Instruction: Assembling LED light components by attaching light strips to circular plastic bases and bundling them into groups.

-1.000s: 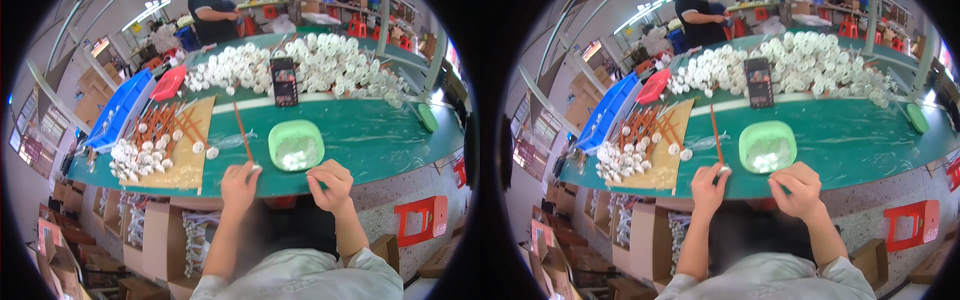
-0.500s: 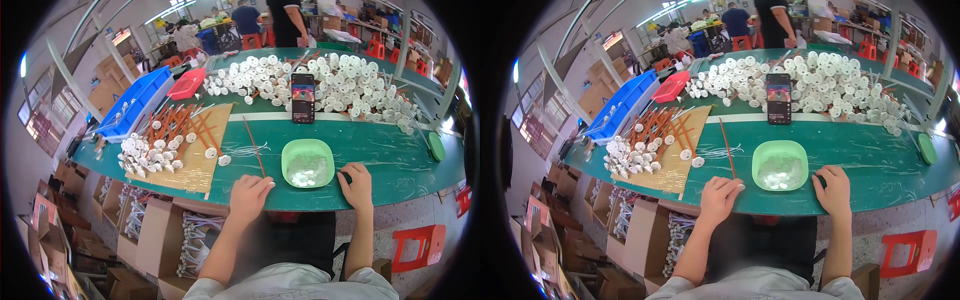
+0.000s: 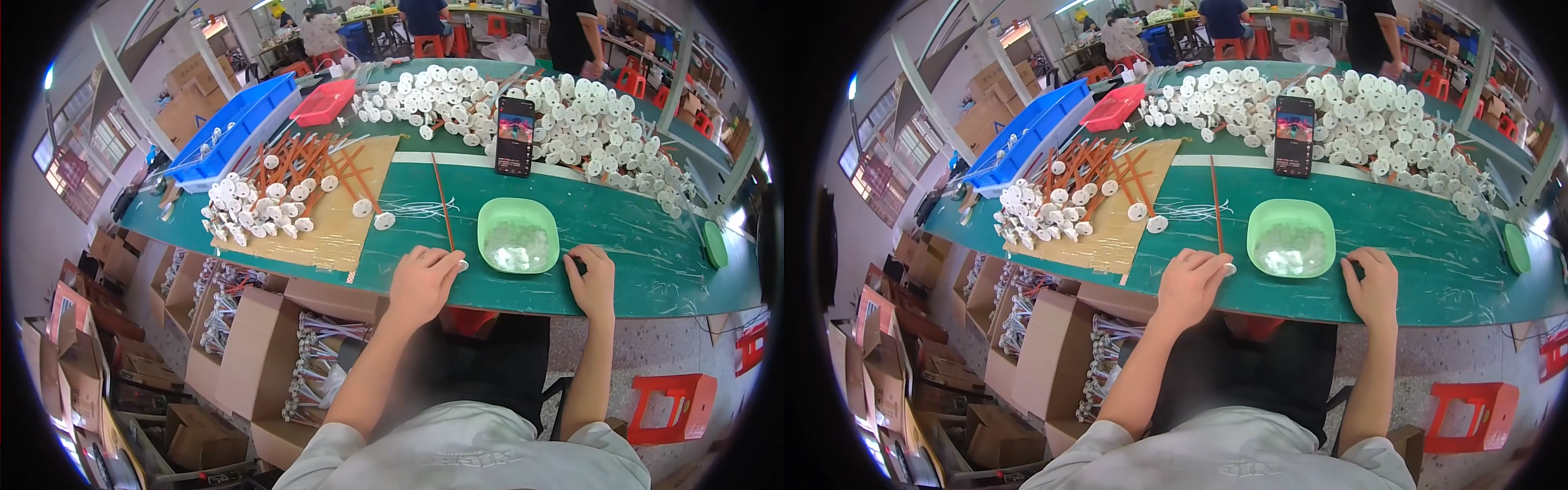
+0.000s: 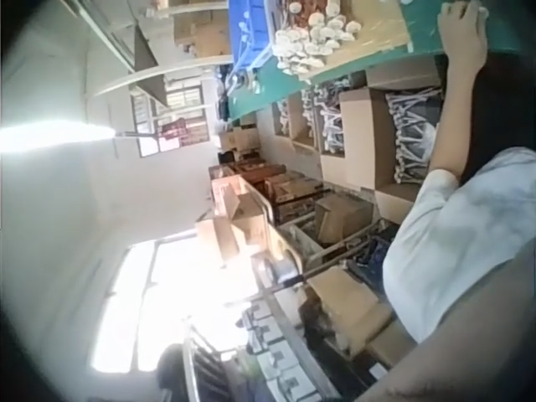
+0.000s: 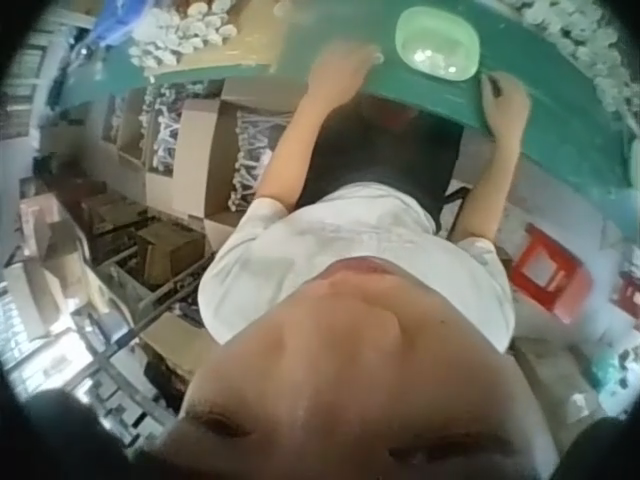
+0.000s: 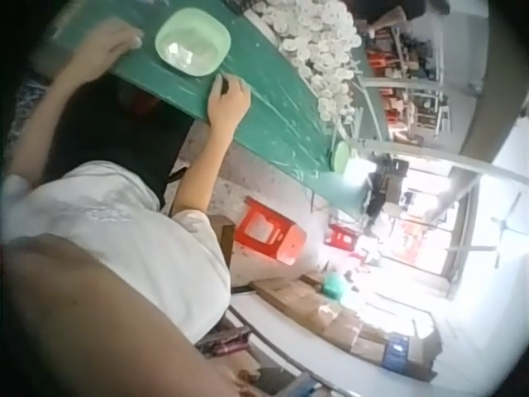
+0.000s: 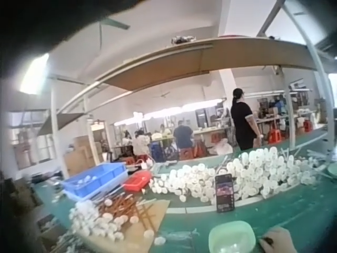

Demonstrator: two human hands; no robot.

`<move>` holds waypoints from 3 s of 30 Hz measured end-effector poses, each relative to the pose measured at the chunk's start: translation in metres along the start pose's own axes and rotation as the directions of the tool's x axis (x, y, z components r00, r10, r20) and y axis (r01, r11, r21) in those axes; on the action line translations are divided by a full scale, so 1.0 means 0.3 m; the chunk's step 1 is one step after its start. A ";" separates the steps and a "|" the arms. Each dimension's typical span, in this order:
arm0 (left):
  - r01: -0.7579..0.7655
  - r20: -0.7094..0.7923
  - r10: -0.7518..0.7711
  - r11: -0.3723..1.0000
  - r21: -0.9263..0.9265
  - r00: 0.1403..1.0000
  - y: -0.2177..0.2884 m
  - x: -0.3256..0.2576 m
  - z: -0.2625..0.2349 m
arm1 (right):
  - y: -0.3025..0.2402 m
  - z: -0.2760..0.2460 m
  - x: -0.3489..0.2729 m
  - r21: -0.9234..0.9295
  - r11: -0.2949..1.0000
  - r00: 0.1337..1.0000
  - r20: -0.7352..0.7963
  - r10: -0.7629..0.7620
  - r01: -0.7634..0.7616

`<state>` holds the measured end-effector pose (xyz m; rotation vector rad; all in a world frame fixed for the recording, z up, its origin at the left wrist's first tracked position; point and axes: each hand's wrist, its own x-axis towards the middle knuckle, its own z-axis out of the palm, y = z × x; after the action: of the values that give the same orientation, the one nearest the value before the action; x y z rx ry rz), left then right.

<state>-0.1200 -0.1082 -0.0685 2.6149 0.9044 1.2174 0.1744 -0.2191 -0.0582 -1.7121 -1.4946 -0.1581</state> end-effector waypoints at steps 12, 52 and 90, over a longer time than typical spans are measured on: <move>0.060 0.008 -0.060 0.998 -0.023 0.998 0.017 -0.004 -0.021 | 0.015 -0.002 -0.008 -0.035 0.992 0.993 -0.004 -0.119 0.119; 0.079 0.038 -0.079 0.997 0.001 0.996 0.006 0.029 0.001 | -0.011 0.005 0.007 0.142 0.973 0.982 -0.036 0.187 -0.180; -0.260 -0.088 0.284 0.656 -0.709 0.955 0.340 -0.092 0.034 | -0.271 -0.076 -0.205 0.799 0.585 0.981 0.191 -0.027 -0.139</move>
<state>-0.0785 -0.2053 -0.0585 2.1246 -0.0363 1.2466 0.0961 -0.2856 -0.0393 -1.0062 -1.3133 0.6657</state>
